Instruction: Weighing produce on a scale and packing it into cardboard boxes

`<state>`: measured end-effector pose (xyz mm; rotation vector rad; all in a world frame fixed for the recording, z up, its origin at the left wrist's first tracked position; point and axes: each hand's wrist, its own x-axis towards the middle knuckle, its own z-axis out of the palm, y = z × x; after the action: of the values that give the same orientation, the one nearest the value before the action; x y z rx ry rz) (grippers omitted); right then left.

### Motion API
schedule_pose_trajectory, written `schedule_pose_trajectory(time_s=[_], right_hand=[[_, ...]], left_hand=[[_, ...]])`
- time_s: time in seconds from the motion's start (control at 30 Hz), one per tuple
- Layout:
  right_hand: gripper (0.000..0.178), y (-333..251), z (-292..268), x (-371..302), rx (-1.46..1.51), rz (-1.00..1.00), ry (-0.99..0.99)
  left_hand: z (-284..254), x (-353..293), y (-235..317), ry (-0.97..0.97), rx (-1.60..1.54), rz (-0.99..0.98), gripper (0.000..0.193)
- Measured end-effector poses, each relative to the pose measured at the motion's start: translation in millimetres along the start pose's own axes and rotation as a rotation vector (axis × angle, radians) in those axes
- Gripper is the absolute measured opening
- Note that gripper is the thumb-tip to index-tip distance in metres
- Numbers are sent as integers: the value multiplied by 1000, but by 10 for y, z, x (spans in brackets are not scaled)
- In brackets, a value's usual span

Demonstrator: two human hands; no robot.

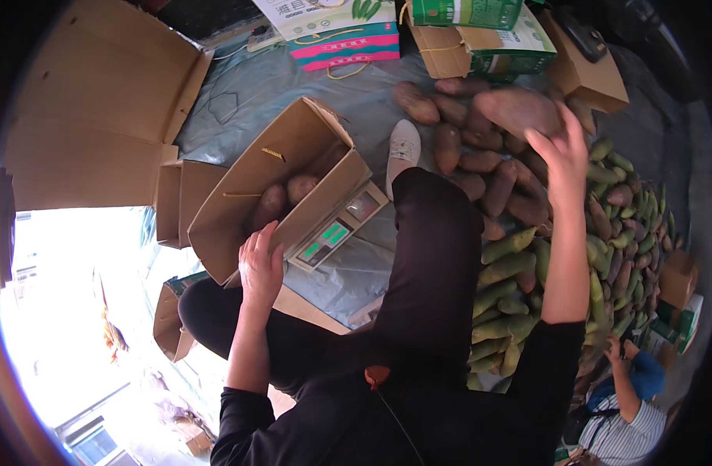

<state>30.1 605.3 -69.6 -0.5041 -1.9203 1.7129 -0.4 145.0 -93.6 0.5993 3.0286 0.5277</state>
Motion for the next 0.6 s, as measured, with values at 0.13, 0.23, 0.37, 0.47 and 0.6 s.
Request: schedule_pose_trajectory(time_s=[0.13,0.23,0.37,0.47,0.6], right_hand=[[62,-625,724,-5,81,-82,-284],[65,-846,1136,-37,-130,-292,-403],[57,-760,1814,-232,-231,-485,-405],[48,-750,2196,-381,-328,-416,-473],[44,-461,2597,-436,-758,-424,-465]], left_hand=[[24,-52,-59,16,-21,19,46],[22,-21,-6,-9,-42,17,47],[82,-53,-64,17,-30,82,46],[76,-81,-117,9,-43,54,45],[155,-24,-38,8,-84,105,44]])
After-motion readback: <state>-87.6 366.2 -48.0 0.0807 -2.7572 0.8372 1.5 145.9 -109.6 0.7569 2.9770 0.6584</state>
